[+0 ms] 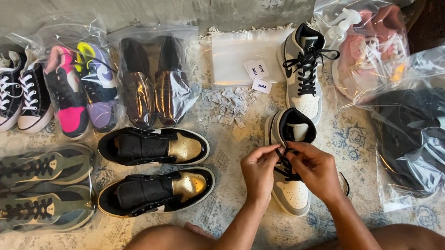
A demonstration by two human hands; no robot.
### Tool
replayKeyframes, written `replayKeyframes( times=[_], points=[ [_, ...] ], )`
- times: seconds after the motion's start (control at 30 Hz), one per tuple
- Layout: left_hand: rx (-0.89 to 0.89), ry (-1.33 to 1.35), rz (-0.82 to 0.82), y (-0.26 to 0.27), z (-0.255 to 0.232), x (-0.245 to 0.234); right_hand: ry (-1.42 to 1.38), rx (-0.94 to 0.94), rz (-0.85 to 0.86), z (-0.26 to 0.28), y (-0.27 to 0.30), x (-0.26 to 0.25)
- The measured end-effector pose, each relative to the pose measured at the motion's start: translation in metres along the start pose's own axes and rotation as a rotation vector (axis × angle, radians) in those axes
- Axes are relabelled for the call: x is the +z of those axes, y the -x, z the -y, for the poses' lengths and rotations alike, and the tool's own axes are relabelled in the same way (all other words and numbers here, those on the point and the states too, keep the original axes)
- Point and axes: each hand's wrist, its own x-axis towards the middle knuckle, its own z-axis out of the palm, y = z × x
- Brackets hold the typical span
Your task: The person is threading laces through the eyelets of a white and black high-top sneaker while sitting on the floor.
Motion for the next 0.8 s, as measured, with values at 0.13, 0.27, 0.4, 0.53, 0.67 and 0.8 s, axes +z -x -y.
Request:
replayKeyframes(
  times=[0.13,0.27,0.4,0.53,0.67,0.8],
  points=[
    [0.029,-0.030,0.018,-0.002,0.005,-0.004,0.041,-0.057,-0.005,0.013,-0.004,-0.001],
    [0.021,-0.066,0.032,0.000,-0.001,-0.006,0.188,-0.110,0.019,0.018,-0.014,-0.005],
    [0.089,-0.095,0.009,-0.002,0.002,-0.010,0.327,-0.156,0.056,0.018,-0.021,-0.005],
    [0.084,-0.082,-0.007,-0.007,0.004,-0.007,0.446,-0.174,0.091,0.028,-0.028,-0.005],
    [0.048,-0.099,0.036,-0.008,0.001,-0.007,0.657,-0.242,0.211,0.026,-0.036,-0.013],
    [0.003,-0.149,0.091,-0.011,0.009,-0.008,0.796,-0.277,0.332,0.041,-0.045,-0.020]
  ],
)
